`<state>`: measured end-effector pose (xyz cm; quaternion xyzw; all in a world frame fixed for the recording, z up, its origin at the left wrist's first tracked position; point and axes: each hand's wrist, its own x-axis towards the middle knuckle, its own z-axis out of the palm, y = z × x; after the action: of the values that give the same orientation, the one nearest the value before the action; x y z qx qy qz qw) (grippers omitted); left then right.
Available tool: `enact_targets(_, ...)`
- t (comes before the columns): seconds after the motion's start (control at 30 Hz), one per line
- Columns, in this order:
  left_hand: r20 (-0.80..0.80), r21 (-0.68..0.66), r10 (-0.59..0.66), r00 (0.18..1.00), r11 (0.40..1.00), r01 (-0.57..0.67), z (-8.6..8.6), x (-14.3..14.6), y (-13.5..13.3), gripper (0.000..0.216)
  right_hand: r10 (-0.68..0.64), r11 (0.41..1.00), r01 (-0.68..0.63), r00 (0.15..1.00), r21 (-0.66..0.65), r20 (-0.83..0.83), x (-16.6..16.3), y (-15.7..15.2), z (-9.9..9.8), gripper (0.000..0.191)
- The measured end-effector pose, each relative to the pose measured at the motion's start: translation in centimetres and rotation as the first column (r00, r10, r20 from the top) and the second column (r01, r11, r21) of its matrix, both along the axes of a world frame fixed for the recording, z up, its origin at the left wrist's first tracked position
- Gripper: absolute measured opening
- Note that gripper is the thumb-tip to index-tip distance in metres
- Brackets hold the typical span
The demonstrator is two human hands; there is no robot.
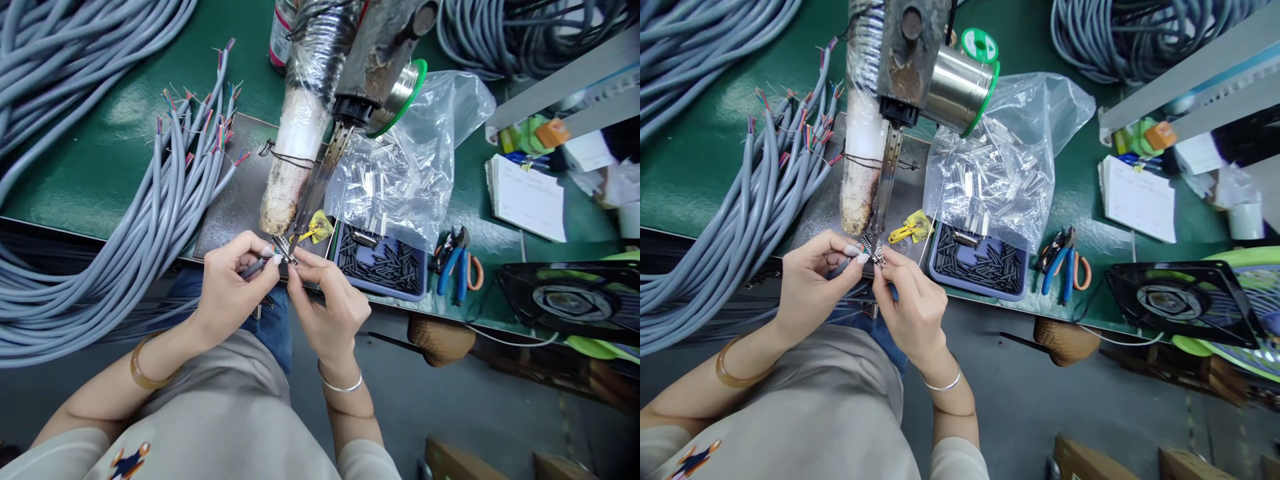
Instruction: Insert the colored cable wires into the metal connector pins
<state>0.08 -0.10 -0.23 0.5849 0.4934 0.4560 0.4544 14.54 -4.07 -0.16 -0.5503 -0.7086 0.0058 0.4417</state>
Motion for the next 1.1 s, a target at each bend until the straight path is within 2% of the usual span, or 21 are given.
enact_targets(0.2,0.011,-0.023,-0.027,1.000,0.999,0.028,-0.2,-0.1,-0.6,0.010,-0.009,1.000,0.008,0.999,0.030,0.041,0.0,-0.4,0.1,0.019)
enact_targets(0.3,0.080,-0.124,-0.065,0.995,0.990,0.074,0.0,-0.5,-0.7,0.010,0.004,1.000,-0.004,1.000,0.027,0.018,0.2,-1.0,-0.2,0.019)
enact_targets(0.37,0.210,-0.265,-0.132,0.969,0.946,0.186,0.3,-0.8,-0.6,0.014,0.033,0.999,-0.033,0.999,0.010,-0.008,0.5,-1.5,-0.4,0.018)
enact_targets(0.43,0.367,-0.379,-0.199,0.909,0.860,0.342,0.6,-1.2,-0.5,0.017,0.072,0.997,-0.073,0.997,-0.004,-0.042,0.7,-1.9,-0.8,0.016)
enact_targets(0.5,0.460,-0.423,-0.253,0.851,0.781,0.460,0.9,-1.5,-0.6,0.017,0.091,0.996,-0.092,0.992,-0.009,-0.093,0.9,-2.3,-1.0,0.014)
enact_targets(0.53,0.466,-0.424,-0.276,0.840,0.764,0.486,1.1,-1.6,-0.7,0.016,0.085,0.996,-0.089,0.987,-0.020,-0.139,0.9,-2.4,-1.0,0.013)
enact_targets(0.63,0.396,-0.401,-0.333,0.856,0.776,0.487,1.3,-1.8,-1.2,0.012,0.030,0.981,-0.096,0.936,-0.171,-0.351,0.7,-2.3,-0.7,0.009)
enact_targets(0.7,0.384,-0.388,-0.352,0.853,0.777,0.495,1.3,-2.0,-1.5,0.009,0.004,0.932,-0.175,0.882,-0.319,-0.472,0.6,-2.0,-0.2,0.012)
enact_targets(0.77,0.420,-0.399,-0.363,0.832,0.750,0.528,1.3,-2.1,-1.5,0.009,0.007,0.894,-0.224,0.872,-0.387,-0.489,0.5,-1.8,0.2,0.014)
enact_targets(0.83,0.443,-0.421,-0.352,0.824,0.730,0.538,1.1,-2.2,-1.5,0.010,0.013,0.930,-0.150,0.926,-0.335,-0.378,0.5,-1.8,0.4,0.011)
enact_targets(0.9,0.444,-0.445,-0.320,0.837,0.732,0.515,1.0,-2.3,-1.4,0.013,-0.039,0.985,0.005,0.980,-0.175,-0.193,0.5,-2.3,0.4,0.006)
enact_targets(0.97,0.450,-0.465,-0.287,0.846,0.733,0.496,0.9,-2.4,-1.4,0.017,-0.104,0.994,0.105,0.992,0.002,-0.072,0.6,-3.1,0.3,0.006)
enact_targets(1.0,0.456,-0.474,-0.276,0.846,0.730,0.493,0.8,-2.4,-1.4,0.018,-0.120,0.991,0.123,0.991,0.049,-0.056,0.7,-3.6,0.3,0.010)
enact_targets(1.1,0.460,-0.497,-0.257,0.850,0.719,0.486,0.9,-2.5,-1.4,0.020,-0.123,0.991,0.125,0.991,0.044,-0.052,0.9,-4.8,0.6,0.023)
